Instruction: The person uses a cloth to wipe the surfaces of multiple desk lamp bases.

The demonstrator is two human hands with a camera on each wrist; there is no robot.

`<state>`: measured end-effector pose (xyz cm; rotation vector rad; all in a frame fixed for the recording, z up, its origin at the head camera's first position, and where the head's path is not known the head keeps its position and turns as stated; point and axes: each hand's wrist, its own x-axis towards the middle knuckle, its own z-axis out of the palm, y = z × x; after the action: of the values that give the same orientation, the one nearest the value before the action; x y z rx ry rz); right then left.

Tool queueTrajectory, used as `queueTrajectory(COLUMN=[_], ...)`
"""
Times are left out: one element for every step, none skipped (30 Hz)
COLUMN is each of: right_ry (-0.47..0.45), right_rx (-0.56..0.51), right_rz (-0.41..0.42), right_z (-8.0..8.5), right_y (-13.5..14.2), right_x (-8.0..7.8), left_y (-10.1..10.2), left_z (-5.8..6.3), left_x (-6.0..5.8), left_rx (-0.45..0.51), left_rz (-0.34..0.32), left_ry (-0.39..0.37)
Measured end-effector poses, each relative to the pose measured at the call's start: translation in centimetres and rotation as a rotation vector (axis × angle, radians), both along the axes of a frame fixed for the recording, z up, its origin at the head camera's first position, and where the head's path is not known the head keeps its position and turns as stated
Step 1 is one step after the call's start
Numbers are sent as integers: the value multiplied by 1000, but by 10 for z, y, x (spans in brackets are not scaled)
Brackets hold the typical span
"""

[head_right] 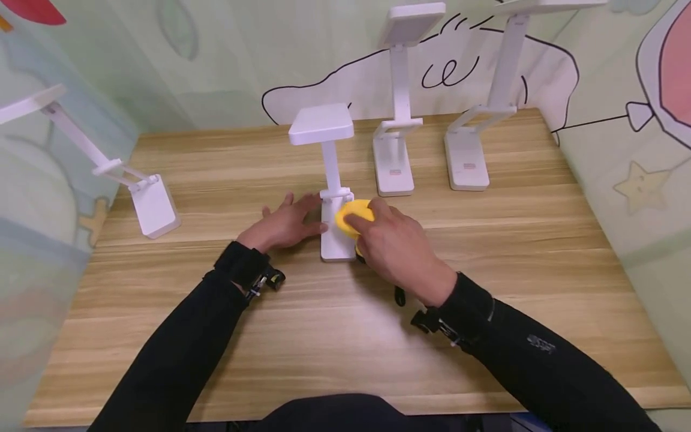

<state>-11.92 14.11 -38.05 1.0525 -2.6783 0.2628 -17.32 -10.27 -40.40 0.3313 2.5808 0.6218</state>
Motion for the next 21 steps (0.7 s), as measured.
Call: queueTrajectory(right_ry=[-13,-25,-35,-46,-63,-77,-96,-120,-148,-180,-224,-278,-339,-396,-438,-464,-467,-448,-407,-363,-315], right_rx=[-12,-21,-25,-26,-21,-16,-9,4,20,41,62,75,83,87,78,62,40,15,-6,-25,-35], right_rz=[-7,-18,-32,-43,-48,-42,-26,7,51,103,156,207,247,272,281,272,244,205,161,114,78], right_z=[-2,-6,-10,-13,-16,-18,-19,-18,-16,-13,-10,-5,0,4,7,10,10,9,6,2,-2], right_y=[-7,-14,-19,-24,-27,-29,-30,-29,-28,-25,-23,-20,-17,-14,-11,-9,-8,-7,-7,-7,-8], right_x=[-5,-10,-14,-17,-19,-19,-18,-16,-13,-9,-6,-3,-1,1,1,-1,-2,-5,-8,-10,-11], left_y=[0,-1,-1,-1,-1,-1,0,0,0,1,1,1,0,0,0,-1,-1,-1,-1,0,0], left_z=[0,0,0,-1,-1,-1,-1,-1,-1,-1,-1,-1,-1,-1,-1,-1,-1,-1,-1,-1,-1], left_x=[0,0,-1,-1,-1,-1,0,0,0,1,1,2,2,3,3,3,3,3,3,3,3], left_rx=[0,-2,-4,-4,-8,-12,-16,-20,-24,-27,-31,-34,-34,-34,-31,-30,-31,-28,-22,-20,-17], left_rz=[-2,-5,-7,-8,-10,-11,-14,-14,-13,-12,-10,-10,-8,-9,-9,-10,-12,-13,-12,-13,-13], left_ry=[3,3,4,3,3,4,4,3,2,1,2,2,2,3,5,7,8,8,6,7,6])
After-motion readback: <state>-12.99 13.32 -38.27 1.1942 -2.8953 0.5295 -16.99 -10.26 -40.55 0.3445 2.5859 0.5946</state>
